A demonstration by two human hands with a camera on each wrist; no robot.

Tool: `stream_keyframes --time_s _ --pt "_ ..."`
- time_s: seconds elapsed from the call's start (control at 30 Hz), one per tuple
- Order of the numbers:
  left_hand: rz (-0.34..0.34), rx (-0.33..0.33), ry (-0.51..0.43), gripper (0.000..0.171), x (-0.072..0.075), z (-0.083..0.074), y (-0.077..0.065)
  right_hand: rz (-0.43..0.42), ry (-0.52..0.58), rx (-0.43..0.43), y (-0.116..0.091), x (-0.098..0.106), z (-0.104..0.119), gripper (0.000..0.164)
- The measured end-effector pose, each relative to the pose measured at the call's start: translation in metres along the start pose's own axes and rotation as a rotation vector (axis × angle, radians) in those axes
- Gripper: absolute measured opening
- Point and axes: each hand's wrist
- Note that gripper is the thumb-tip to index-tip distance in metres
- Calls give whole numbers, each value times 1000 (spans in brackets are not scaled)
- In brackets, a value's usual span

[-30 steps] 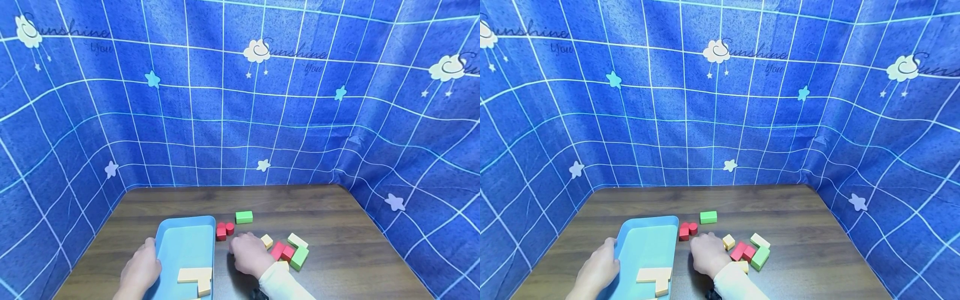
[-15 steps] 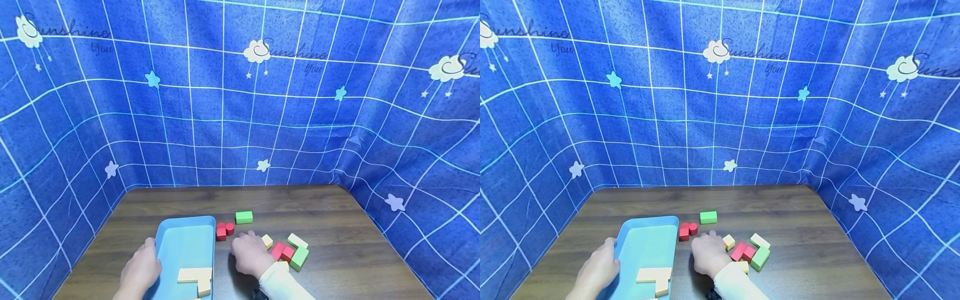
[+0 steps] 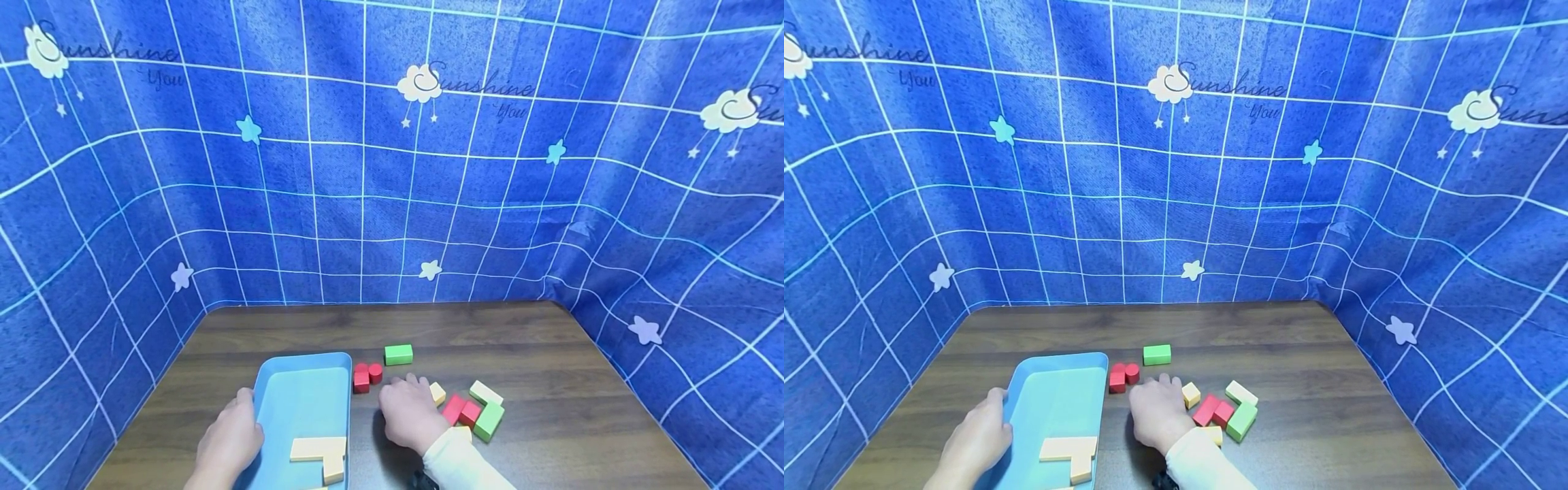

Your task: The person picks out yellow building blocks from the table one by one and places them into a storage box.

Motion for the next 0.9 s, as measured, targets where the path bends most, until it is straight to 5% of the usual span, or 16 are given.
stream_keyframes --time_s 0.53,0.9 --pt "-14 -15 1 58 -1 1 0 -114 -3 25 -2 12 3 14" --pt "-7 -21 2 58 1 1 0 -166 47 15 -4 23 7 25"
Point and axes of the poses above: each hand's wrist, its own y-axis towards the middle knuckle, its own x-axis out of the back of the hand, z = x × y, and after that the axes turned 3 degrees about -x, right-handed
